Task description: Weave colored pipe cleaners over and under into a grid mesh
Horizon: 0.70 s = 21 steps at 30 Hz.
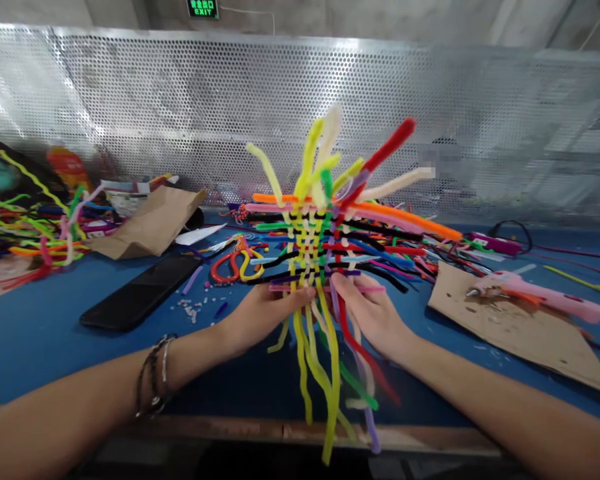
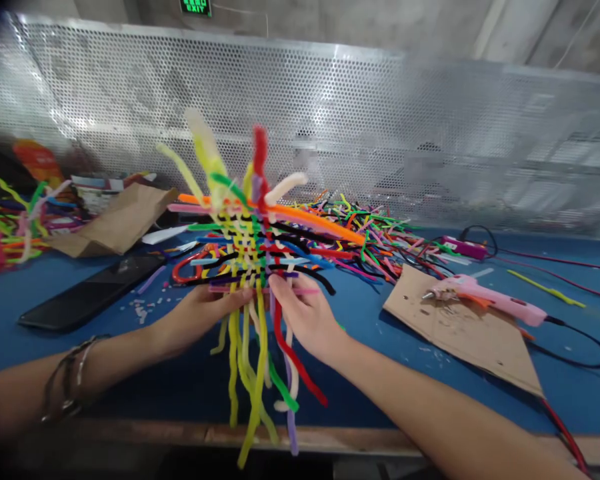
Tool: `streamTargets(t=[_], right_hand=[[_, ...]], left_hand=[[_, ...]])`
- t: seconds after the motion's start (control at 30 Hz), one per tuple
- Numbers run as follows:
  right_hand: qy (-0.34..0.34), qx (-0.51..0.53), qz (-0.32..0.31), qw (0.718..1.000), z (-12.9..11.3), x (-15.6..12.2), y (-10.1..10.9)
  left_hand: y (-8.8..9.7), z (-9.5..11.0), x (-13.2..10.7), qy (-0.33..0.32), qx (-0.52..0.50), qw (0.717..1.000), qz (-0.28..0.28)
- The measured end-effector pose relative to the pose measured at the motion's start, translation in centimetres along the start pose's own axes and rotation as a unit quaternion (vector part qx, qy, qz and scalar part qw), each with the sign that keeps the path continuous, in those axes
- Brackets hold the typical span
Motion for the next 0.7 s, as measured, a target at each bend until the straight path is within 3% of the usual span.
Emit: streamTargets(t=[0.27, 0.5, 0.7], right_hand=[[-0.043, 0.041, -0.028, 0.998, 1.5, 0.2, 0.1], [-0.051, 0.116, 0.002, 0.992, 1.6, 0.4, 0.6], [-0.059, 0.168, -0.083, 0.981, 2.1, 0.3, -0.6]], left_hand=[[1.3, 0.1, 0.1, 0.009, 0.044, 0.996, 0.074], [0.9, 0.4, 0.0, 0.002, 0.025, 0.999, 0.041], [1.1, 0.7, 0.1, -0.013, 0.034, 0.999, 0.040]])
Point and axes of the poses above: each hand's wrist, its own x-axis towards the middle knuckle, its own y-axis out of the back of the hand, z = x × y, the point moved 7 cm from there along x, towards the middle knuckle, and after that the axes turned 7 degrees about -y, right-handed, at the moved point
